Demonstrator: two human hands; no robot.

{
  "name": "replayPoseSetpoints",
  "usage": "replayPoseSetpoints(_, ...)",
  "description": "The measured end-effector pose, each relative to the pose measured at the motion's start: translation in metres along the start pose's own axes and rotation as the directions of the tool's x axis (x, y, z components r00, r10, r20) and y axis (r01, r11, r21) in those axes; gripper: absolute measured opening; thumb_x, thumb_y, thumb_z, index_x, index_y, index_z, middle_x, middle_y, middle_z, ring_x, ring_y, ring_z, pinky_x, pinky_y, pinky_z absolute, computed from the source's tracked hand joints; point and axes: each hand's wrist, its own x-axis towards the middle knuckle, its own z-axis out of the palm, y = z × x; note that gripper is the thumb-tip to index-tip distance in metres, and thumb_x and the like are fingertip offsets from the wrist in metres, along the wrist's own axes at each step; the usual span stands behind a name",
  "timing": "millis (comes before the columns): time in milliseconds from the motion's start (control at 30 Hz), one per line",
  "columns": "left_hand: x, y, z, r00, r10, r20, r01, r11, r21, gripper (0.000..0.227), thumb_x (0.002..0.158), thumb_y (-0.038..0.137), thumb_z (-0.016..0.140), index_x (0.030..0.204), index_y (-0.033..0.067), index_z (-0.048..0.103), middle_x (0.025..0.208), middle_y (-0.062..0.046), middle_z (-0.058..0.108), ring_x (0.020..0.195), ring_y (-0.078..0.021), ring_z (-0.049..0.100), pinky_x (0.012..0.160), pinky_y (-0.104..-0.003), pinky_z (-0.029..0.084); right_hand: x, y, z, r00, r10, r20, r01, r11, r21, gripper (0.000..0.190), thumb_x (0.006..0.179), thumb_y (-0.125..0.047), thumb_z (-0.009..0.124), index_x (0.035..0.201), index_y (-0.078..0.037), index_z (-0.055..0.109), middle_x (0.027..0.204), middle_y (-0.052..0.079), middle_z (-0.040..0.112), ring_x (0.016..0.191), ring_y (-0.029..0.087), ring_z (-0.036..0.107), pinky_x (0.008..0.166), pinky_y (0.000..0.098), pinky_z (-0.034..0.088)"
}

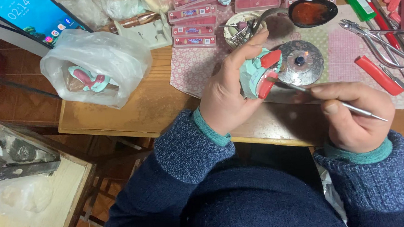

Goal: The person applies liquid from a small bottle onto a dental mold, then uses a metal tool to scrape and smooth the red material on the mold's surface. The person repeatedly dips the tool into a small container and continues refining the mold.

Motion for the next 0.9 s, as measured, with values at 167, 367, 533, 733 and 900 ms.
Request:
replayPoseSetpoints(167,0.0,0.001,0.001,1.0,-0.019,-0.015,0.019,1.0,-0.001,0.065,0.097,0.006,0.083,0.141,0.011,0.035,0.156,-0.015,0.049,0.145,-0.0255,0.055,0.118,-0.028,0.054,-0.006,0.005,-0.007,0.998,0.007,0.056,-0.003,0.998,-0.057,0.018,0.106,-0.008,0.058,0.113,0.006,0.066,0.107,0.022,0.073,0.101,0.027,0.075,0.095,0.0321,0.06)
replayPoseSetpoints(367,0.002,0.001,0.001,1.0,-0.004,-0.011,0.004,1.0,0.027,0.063,0.098,0.009,0.084,0.139,0.0112,0.036,0.156,-0.016,0.049,0.144,-0.026,0.056,0.117,-0.029,0.055,-0.001,0.002,-0.005,0.993,0.044,-0.111,-0.037,0.997,0.07,0.015,0.113,-0.008,0.06,0.113,0.006,0.066,0.111,0.021,0.073,0.105,0.026,0.076,0.1,0.0341,0.063)
replayPoseSetpoints(533,0.001,0.0,0.001,1.0,-0.008,-0.01,0.009,1.0,0.027,0.062,0.099,0.008,0.082,0.139,0.0113,0.035,0.156,-0.016,0.049,0.142,-0.0258,0.058,0.116,-0.029,0.056,-0.006,0.005,0.001,0.989,0.017,-0.145,-0.018,1.0,-0.006,0.017,0.114,-0.01,0.058,0.113,0.005,0.066,0.109,0.019,0.074,0.104,0.025,0.077,0.099,0.0334,0.064)
replayPoseSetpoints(733,0.001,0.002,-0.001,1.0,-0.011,-0.021,0.012,1.0,0.021,0.062,0.099,0.007,0.082,0.14,0.0107,0.036,0.155,-0.015,0.05,0.142,-0.0256,0.058,0.115,-0.028,0.056,-0.002,0.004,-0.006,0.999,-0.034,0.033,0.039,0.984,-0.171,0.02,0.106,-0.012,0.06,0.114,0.004,0.068,0.107,0.019,0.073,0.099,0.024,0.075,0.095,0.0306,0.059)
replayPoseSetpoints(900,0.002,0.002,0.0,1.0,-0.005,-0.009,0.005,1.0,0.014,0.062,0.098,0.007,0.082,0.139,0.0102,0.036,0.156,-0.016,0.049,0.143,-0.0265,0.057,0.116,-0.029,0.055,0.002,-0.001,-0.001,0.997,0.018,-0.069,-0.023,0.997,-0.079,0.017,0.105,-0.01,0.06,0.114,0.003,0.066,0.111,0.018,0.073,0.1,0.023,0.075,0.094,0.0312,0.061)
